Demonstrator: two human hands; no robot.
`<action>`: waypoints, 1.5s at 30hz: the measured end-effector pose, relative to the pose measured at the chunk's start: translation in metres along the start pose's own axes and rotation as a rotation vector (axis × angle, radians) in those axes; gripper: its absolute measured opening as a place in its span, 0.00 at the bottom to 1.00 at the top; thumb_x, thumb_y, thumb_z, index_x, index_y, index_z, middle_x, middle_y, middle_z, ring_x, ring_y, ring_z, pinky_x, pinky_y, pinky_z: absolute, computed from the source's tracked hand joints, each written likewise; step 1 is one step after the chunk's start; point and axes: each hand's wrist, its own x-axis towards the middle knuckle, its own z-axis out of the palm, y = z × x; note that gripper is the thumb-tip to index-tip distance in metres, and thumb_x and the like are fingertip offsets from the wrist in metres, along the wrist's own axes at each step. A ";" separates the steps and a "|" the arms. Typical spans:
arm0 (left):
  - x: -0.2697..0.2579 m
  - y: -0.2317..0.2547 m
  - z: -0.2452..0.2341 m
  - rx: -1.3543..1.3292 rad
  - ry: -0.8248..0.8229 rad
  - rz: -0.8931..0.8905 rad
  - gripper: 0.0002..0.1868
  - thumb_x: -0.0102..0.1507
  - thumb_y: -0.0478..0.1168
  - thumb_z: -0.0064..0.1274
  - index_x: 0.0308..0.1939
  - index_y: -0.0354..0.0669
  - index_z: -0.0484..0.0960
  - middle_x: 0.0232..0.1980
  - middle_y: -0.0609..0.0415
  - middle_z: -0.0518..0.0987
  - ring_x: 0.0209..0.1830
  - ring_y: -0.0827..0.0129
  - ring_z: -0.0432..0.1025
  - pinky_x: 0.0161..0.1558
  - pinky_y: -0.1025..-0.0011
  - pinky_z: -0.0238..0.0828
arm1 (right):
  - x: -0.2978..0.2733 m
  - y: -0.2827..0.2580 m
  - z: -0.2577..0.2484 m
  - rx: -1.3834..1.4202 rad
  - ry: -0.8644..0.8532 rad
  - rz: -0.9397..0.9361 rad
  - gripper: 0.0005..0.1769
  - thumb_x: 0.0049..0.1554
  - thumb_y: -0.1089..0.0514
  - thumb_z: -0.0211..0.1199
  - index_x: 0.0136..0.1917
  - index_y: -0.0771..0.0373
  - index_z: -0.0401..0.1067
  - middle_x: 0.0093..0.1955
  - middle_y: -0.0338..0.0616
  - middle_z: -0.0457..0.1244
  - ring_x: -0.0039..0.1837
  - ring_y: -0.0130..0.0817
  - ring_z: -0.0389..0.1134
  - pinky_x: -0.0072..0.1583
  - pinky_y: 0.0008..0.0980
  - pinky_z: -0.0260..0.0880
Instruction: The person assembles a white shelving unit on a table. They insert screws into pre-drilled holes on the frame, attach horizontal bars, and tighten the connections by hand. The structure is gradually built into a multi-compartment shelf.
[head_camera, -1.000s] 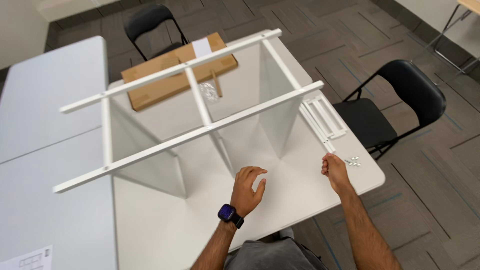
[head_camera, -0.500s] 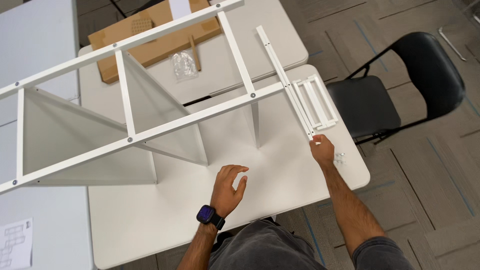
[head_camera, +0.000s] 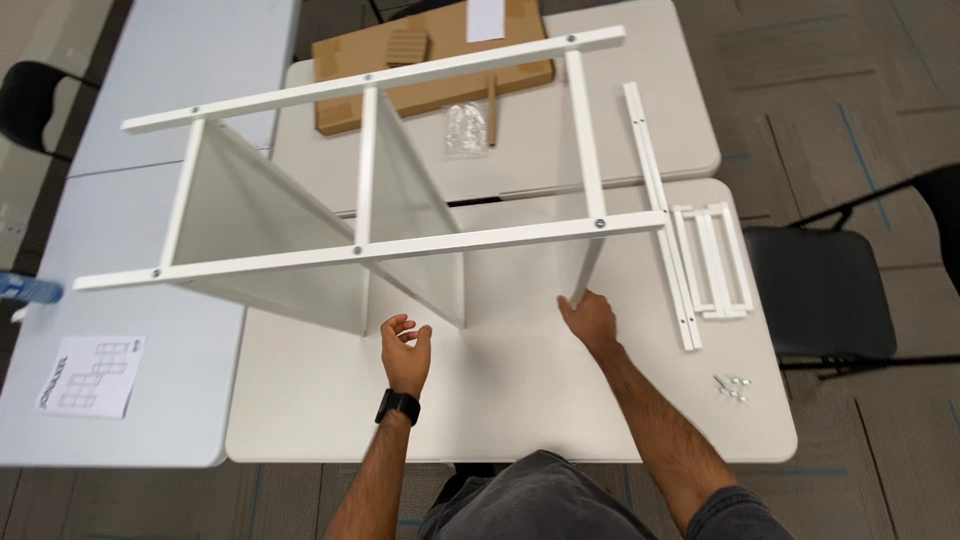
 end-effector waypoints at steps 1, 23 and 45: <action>0.015 -0.026 -0.003 -0.008 0.019 0.000 0.27 0.63 0.38 0.66 0.64 0.42 0.74 0.54 0.48 0.82 0.49 0.61 0.81 0.52 0.59 0.79 | 0.004 0.004 0.005 -0.005 -0.004 -0.019 0.37 0.67 0.34 0.61 0.73 0.66 0.75 0.63 0.55 0.75 0.63 0.50 0.78 0.60 0.56 0.81; 0.234 -0.079 -0.096 -0.129 0.423 0.078 0.11 0.63 0.33 0.53 0.47 0.37 0.88 0.37 0.49 0.86 0.33 0.70 0.74 0.42 0.68 0.74 | -0.003 0.008 0.021 -0.012 0.234 -0.012 0.27 0.69 0.38 0.59 0.49 0.67 0.75 0.42 0.58 0.74 0.47 0.50 0.78 0.48 0.55 0.79; 0.315 0.044 -0.091 0.357 0.100 0.142 0.09 0.60 0.29 0.54 0.40 0.33 0.89 0.36 0.38 0.87 0.41 0.47 0.85 0.46 0.53 0.86 | 0.011 -0.068 -0.067 0.151 0.433 -0.022 0.23 0.64 0.48 0.69 0.35 0.60 0.65 0.31 0.49 0.64 0.37 0.36 0.63 0.41 0.43 0.68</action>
